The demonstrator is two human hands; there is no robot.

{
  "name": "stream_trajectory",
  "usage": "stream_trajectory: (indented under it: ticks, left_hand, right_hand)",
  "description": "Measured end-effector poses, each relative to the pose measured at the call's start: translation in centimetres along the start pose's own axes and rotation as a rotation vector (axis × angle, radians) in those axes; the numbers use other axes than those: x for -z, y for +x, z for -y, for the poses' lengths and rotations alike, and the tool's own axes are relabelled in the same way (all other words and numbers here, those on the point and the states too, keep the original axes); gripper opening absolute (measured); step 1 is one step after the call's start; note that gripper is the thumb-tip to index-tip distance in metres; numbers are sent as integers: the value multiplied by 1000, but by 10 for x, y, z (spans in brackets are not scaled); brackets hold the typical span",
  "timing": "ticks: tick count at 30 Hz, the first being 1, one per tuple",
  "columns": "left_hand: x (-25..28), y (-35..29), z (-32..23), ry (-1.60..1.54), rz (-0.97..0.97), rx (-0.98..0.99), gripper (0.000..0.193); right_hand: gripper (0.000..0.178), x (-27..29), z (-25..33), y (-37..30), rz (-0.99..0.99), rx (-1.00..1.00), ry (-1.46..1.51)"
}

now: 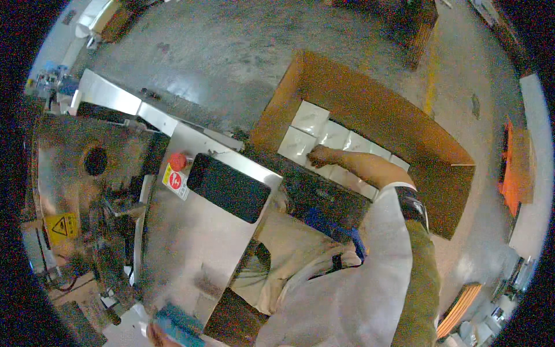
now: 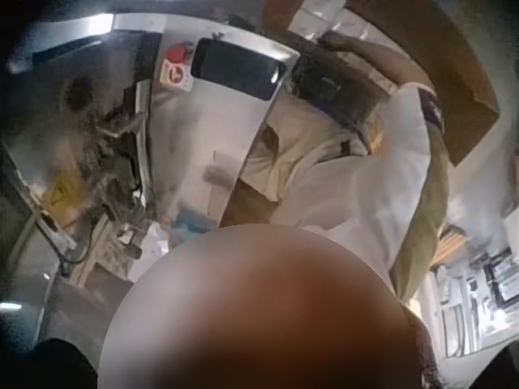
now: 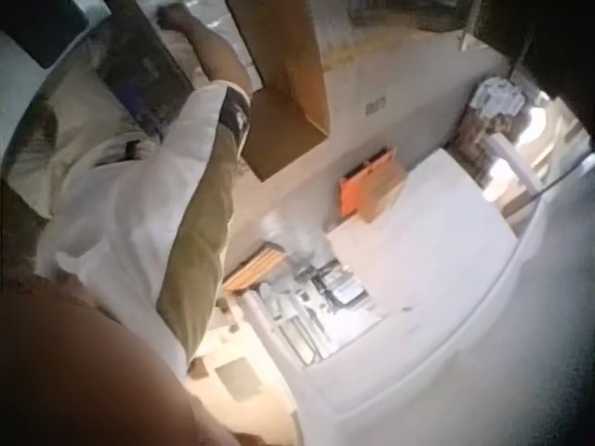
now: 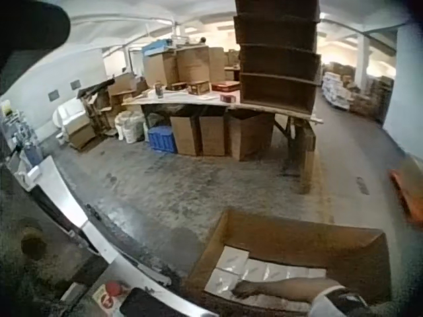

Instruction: Packaging stacks of paper into plastic bags using a heat sealer and placing them into a cardboard box.

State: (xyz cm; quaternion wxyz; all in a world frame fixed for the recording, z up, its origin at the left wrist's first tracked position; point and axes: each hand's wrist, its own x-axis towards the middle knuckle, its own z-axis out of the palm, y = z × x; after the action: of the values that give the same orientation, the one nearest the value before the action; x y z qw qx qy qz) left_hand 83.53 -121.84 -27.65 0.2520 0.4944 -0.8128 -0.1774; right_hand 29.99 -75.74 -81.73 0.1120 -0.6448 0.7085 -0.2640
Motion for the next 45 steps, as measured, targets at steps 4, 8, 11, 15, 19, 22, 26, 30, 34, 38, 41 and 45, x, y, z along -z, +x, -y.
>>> stream_trajectory:
  ticks: [4, 8, 11, 15, 19, 22, 26, 30, 34, 38, 41, 45]
  left_hand:
    - [67, -24, 28, 109, -371, 211, 40]
    - [53, -23, 61, -193, -167, 270, 42]
    - [55, -15, 116, -404, -103, 323, 43]
    - [98, -1, 201, 188, -84, 296, 41]
    - [54, 48, 248, 230, -446, 157, 49]
    - [73, 30, 256, 111, -521, 220, 42]
    - [81, 32, 226, 181, -520, 163, 31]
    - [77, 35, 177, 83, -646, 157, 29]
    - [93, 32, 211, 338, -676, -55, 23]
    - [96, 27, 153, 394, -765, -159, 22]
    - [86, -2, 70, 32, -585, -181, 20]
    - [51, -71, -23, -117, -203, -381, 13]
  right_hand:
    - [45, 57, 28, -4, 17, -834, 487]
    - [48, 120, 47, 13, 34, -950, 223]
    - [43, 159, 70, 30, -19, -938, 113]
    - [51, 222, 108, 37, -73, -927, 176]
    - [43, 260, 153, 36, -239, -735, 143]
    - [43, 285, 245, 79, -287, -758, 282]
    - [45, 325, 299, 95, -338, -776, 311]
    - [46, 341, 347, 155, -368, -539, 222]
    - [46, 326, 414, 237, -259, -285, 282]
    - [52, 304, 475, 283, -244, -40, 289]
    - [62, 288, 512, 306, -229, 145, 130]
    - [62, 261, 583, 339, -372, 422, 202]
